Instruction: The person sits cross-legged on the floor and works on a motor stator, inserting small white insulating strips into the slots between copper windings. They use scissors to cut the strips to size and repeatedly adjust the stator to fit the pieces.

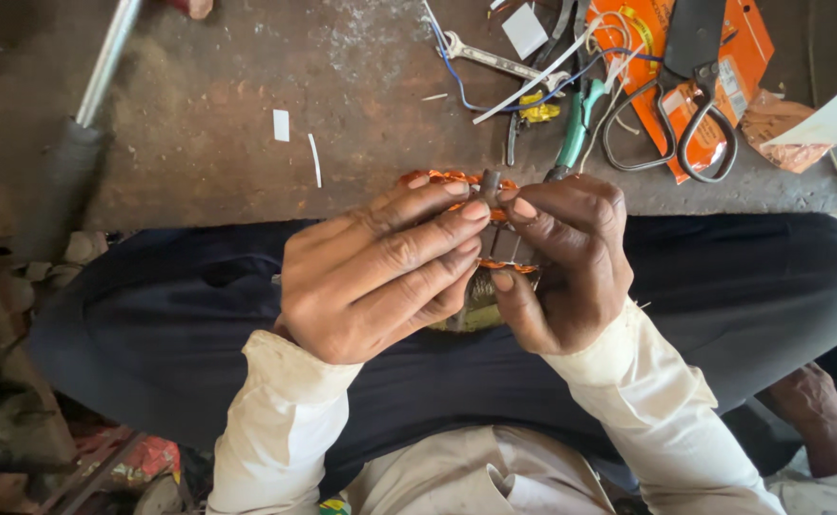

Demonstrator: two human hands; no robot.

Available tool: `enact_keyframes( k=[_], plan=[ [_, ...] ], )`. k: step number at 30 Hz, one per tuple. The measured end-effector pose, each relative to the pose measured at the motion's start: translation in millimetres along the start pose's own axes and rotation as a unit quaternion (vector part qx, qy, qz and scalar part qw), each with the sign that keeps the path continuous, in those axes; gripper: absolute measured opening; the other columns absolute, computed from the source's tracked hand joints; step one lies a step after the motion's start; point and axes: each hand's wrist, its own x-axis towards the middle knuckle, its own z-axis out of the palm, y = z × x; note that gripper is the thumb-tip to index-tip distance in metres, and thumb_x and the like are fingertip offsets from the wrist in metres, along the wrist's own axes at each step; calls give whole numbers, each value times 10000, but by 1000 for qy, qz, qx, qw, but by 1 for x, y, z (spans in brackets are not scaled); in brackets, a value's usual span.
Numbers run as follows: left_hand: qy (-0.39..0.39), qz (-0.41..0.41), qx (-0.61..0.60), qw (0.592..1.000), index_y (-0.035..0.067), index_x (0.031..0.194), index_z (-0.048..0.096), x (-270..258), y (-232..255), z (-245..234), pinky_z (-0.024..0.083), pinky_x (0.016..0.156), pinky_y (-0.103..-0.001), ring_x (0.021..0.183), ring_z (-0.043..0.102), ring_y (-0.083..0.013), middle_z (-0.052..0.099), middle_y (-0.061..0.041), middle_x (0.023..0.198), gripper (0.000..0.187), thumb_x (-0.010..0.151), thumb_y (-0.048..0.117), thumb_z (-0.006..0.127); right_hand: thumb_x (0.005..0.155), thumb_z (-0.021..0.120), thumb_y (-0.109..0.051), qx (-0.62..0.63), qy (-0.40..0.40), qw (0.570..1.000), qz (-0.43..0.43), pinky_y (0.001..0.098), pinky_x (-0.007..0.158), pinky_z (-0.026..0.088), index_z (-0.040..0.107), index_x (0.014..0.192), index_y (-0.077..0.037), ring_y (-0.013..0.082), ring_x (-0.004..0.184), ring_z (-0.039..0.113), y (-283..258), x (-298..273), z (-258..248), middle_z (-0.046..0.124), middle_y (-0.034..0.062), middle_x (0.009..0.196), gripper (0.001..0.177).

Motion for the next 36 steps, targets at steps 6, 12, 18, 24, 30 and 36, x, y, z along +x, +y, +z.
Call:
enact_keyframes(
  k=[6, 12, 18, 24, 30, 36],
  plan=[
    [3, -6, -14, 1000, -7, 1012, 744, 1, -2, 1, 622, 1042, -448, 1173, 724, -309, 739, -129, 1163, 111, 945, -2, 832, 964, 731, -152, 18, 2, 1000, -13, 428, 981, 487, 545, 1366, -16, 318, 1087, 596, 1, 3, 0, 629, 172, 1296, 463],
    [-2, -19, -17, 1000, -3, 1002, 738, -2, -1, 1, 601, 1021, -436, 1177, 729, -308, 741, -127, 1168, 114, 949, -3, 838, 908, 721, -107, 3, 3, 1000, -28, 489, 983, 491, 537, 1312, 6, 352, 1075, 607, 2, 4, 1, 632, 187, 1240, 458],
    [16, -45, -74, 996, 3, 1090, 736, -2, 1, 10, 584, 1108, -458, 1227, 714, -309, 723, -133, 1220, 188, 939, 19, 847, 990, 715, -93, 39, 17, 999, 20, 405, 988, 512, 537, 1388, -29, 307, 1107, 610, 2, -4, -1, 619, 168, 1308, 441],
    [29, -104, -138, 985, 54, 1097, 721, -14, -1, 23, 398, 1235, -489, 1347, 643, -332, 714, -111, 1267, 285, 878, 129, 887, 948, 750, -175, 64, 36, 997, -25, 400, 921, 501, 485, 1336, -72, 273, 1036, 592, 12, -11, 3, 610, 168, 1257, 481],
    [32, -140, -233, 962, 89, 1060, 727, -26, -7, 27, 314, 1288, -533, 1376, 621, -327, 713, -89, 1272, 276, 852, 125, 906, 903, 767, -234, 67, 47, 996, -30, 411, 905, 526, 491, 1367, -139, 269, 1046, 576, 12, -16, 10, 594, 107, 1208, 549],
    [33, -119, -253, 960, 97, 1021, 725, -37, -14, 29, 318, 1308, -605, 1297, 656, -313, 727, -86, 1207, 306, 806, 120, 941, 861, 770, -256, 57, 30, 997, -46, 423, 838, 506, 502, 1350, -126, 245, 996, 563, 12, -20, 6, 563, 95, 1169, 573]
  ],
)
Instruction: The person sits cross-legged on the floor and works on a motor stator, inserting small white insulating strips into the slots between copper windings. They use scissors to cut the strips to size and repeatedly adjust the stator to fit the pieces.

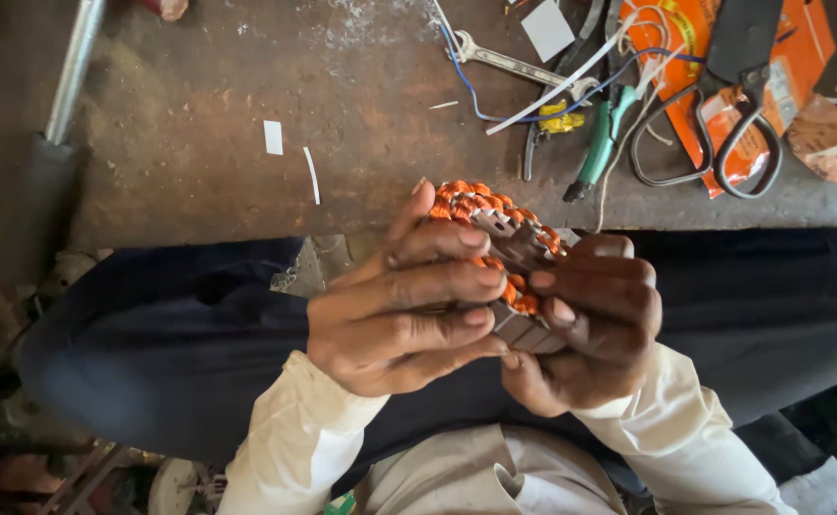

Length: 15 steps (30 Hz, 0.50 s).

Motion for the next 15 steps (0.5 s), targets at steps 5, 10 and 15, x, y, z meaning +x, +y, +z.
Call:
enact_keyframes(
  k=[5, 10, 15],
  plan=[
    [11, -7, -18, 1000, 104, 997, 722, -5, -3, 4, 331, 1300, -600, 1266, 665, -294, 740, -63, 1170, 306, 797, 151, 949, 885, 787, -269, -8, -6, 1000, -27, 416, 838, 495, 503, 1383, -119, 247, 1010, 552, 5, -6, 0, 543, 91, 1175, 593],
    [2, 8, 10, 1000, 113, 1010, 713, -4, -4, 9, 299, 1313, -591, 1303, 650, -312, 735, -67, 1201, 289, 824, 156, 929, 849, 776, -266, -15, 16, 1000, -11, 425, 835, 501, 516, 1338, -110, 245, 990, 567, 4, -6, 0, 560, 87, 1153, 575],
    [21, -11, 26, 999, 148, 1060, 677, -6, -7, 17, 205, 1284, -510, 1471, 474, -296, 642, -70, 1422, 289, 878, 223, 889, 906, 781, -229, 9, 45, 996, 72, 394, 894, 534, 538, 1343, -118, 269, 1079, 600, -10, 0, 4, 585, 107, 1227, 512]
  ],
)
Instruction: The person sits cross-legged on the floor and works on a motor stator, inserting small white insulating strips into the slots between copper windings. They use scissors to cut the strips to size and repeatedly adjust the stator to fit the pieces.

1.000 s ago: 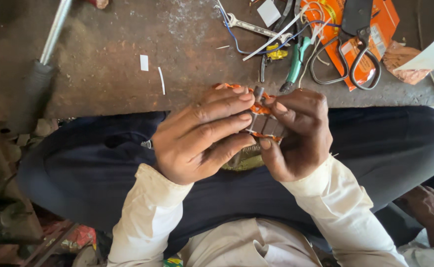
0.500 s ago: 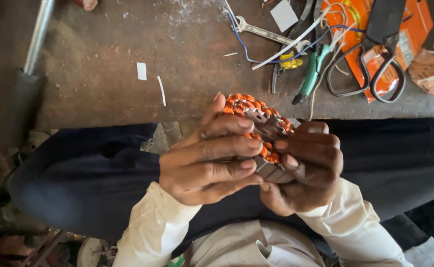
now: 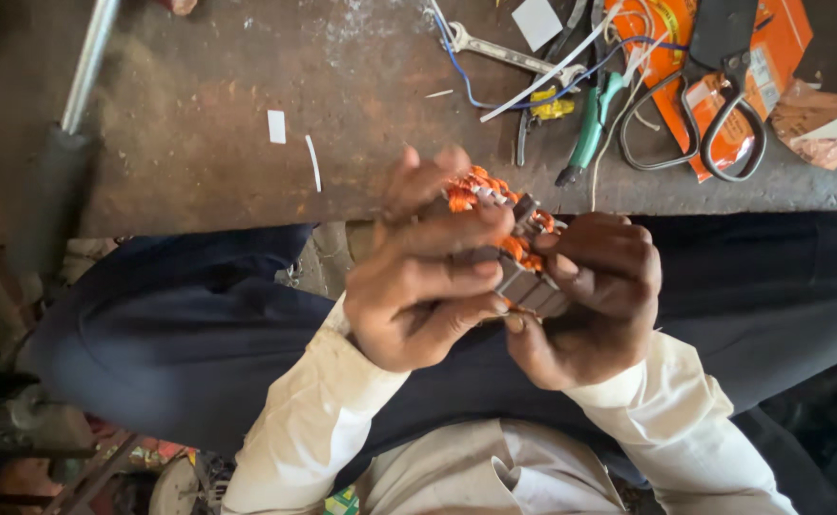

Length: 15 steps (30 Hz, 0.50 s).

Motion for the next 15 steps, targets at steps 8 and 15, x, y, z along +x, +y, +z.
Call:
enact_keyframes(
  k=[8, 15],
  plan=[
    [-37, -13, -65, 997, 195, 1005, 617, 11, -11, -7, 189, 1295, -512, 1591, 260, -374, 501, -127, 1539, 411, 772, 344, 920, 894, 724, -42, 66, -82, 984, 146, 393, 946, 579, 656, 975, 39, 284, 1011, 713, -43, 40, -30, 702, 180, 1065, 134],
    [-84, -25, -81, 993, 186, 897, 616, 20, -7, -9, 189, 1299, -579, 1571, 262, -453, 527, -156, 1490, 395, 703, 314, 935, 742, 770, 24, 7, -163, 950, 265, 320, 832, 605, 687, 838, 50, 225, 941, 754, -58, 59, -48, 736, 175, 1012, 130]
  ],
)
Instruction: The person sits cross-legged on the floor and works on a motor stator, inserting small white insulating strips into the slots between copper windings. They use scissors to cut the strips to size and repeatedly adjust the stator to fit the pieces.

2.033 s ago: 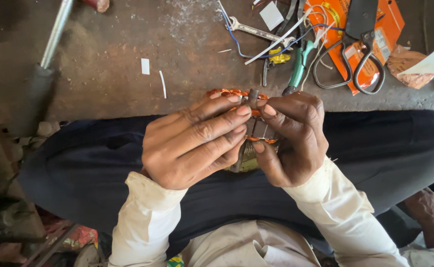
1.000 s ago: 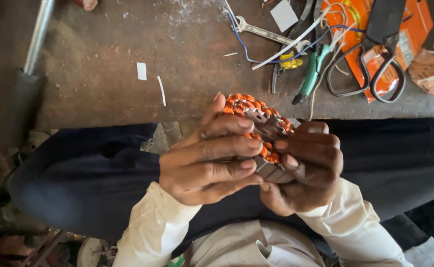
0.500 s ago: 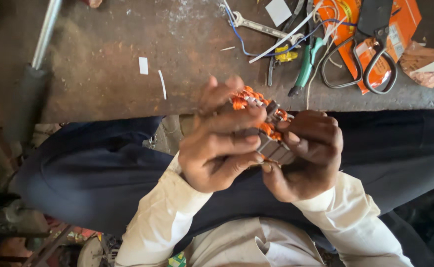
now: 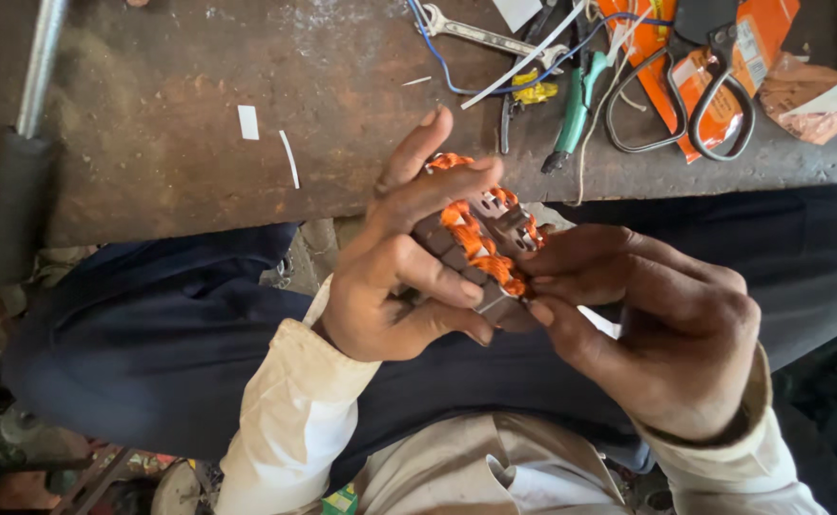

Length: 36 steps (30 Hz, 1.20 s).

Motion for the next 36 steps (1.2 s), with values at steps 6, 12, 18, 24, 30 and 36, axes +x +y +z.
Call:
enact_keyframes(
  k=[6, 12, 18, 24, 30, 36],
  plan=[
    [-19, 3, 6, 1000, 169, 898, 622, 1, 7, 3, 178, 1348, -626, 1560, 243, -468, 531, -149, 1481, 395, 713, 291, 949, 757, 764, 30, -48, 2, 998, 34, 272, 753, 619, 661, 797, 28, 163, 840, 762, 1, -7, 3, 750, 117, 961, 111],
    [-13, 15, 19, 1000, 145, 866, 627, -6, 3, 4, 200, 1317, -621, 1547, 298, -469, 579, -161, 1443, 386, 707, 272, 955, 814, 727, 65, 82, -32, 992, 87, 246, 696, 503, 629, 857, 23, 131, 839, 622, 16, -13, 1, 667, 94, 938, 115],
    [3, 50, 11, 999, 152, 995, 651, -6, -2, 2, 256, 1282, -456, 1566, 318, -332, 548, -92, 1534, 378, 799, 275, 950, 864, 706, 63, 165, -48, 978, 116, 275, 799, 561, 661, 949, 62, 142, 946, 657, 18, -7, -2, 682, 119, 1046, 97],
    [77, -21, -11, 997, 100, 1302, 550, -1, 2, 5, 329, 1255, -431, 1512, 429, -345, 550, -97, 1536, 640, 813, 307, 909, 952, 713, 21, -63, 85, 990, -96, 324, 940, 525, 645, 1026, 75, 228, 1034, 668, 5, -1, 16, 686, 180, 1103, 114],
    [104, -8, 133, 986, 111, 1345, 604, -7, 0, 6, 464, 1176, -366, 1370, 584, -264, 611, -80, 1446, 690, 792, 323, 958, 1147, 518, -211, -107, 210, 946, -220, 334, 936, 543, 641, 1030, 64, 254, 1014, 689, 39, 12, 39, 696, 181, 1079, 322],
    [146, -13, 121, 982, 106, 1240, 690, -4, -19, 10, 536, 1066, -356, 1219, 660, -263, 701, -78, 1266, 602, 734, 272, 971, 1212, 361, -324, -3, 231, 948, -219, 349, 919, 512, 635, 1014, 53, 280, 1010, 669, 74, 22, 45, 695, 176, 1008, 507]
  ],
)
